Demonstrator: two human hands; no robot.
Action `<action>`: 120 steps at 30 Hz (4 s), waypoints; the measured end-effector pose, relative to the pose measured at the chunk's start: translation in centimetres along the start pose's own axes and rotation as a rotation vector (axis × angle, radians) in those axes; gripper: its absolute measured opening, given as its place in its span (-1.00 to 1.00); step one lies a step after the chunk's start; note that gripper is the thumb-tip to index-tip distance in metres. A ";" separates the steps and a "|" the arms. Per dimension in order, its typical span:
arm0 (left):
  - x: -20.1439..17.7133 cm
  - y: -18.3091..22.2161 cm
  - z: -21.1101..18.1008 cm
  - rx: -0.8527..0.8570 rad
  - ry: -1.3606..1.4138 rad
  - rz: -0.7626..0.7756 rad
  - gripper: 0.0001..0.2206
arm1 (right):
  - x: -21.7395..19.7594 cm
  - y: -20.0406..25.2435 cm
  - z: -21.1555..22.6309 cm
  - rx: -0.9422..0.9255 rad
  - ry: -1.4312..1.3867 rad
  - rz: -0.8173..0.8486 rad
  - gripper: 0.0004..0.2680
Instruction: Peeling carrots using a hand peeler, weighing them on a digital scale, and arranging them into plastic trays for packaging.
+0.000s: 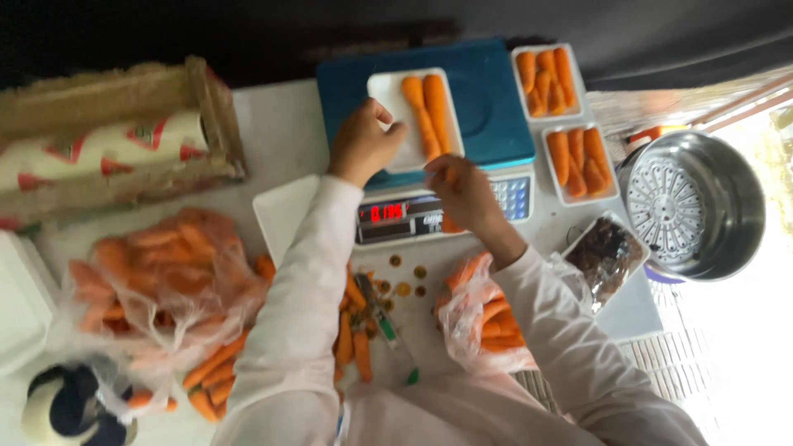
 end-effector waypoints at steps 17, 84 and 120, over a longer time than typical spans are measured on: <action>7.6 24.9 18.5 0.034 0.096 -0.305 -0.43 | 22.3 9.0 -16.3 -0.909 0.377 0.586 -0.48; 2.6 -9.6 -1.3 0.001 -0.016 -0.258 -0.78 | -2.0 -2.4 -2.7 -0.389 0.157 -0.219 -0.53; 3.1 -9.8 -2.9 -0.021 -0.095 -0.204 -0.57 | -1.2 -2.2 -2.2 -0.498 0.230 -0.198 -0.39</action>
Point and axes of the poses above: each hand's wrist, its own y-axis away from the middle knuckle, its own x-axis out of the palm, z = x × y, the point moved 4 cm from there along -y, towards the middle knuckle, and after that the axes turned 15 degrees about -x, right-handed, at the moved point
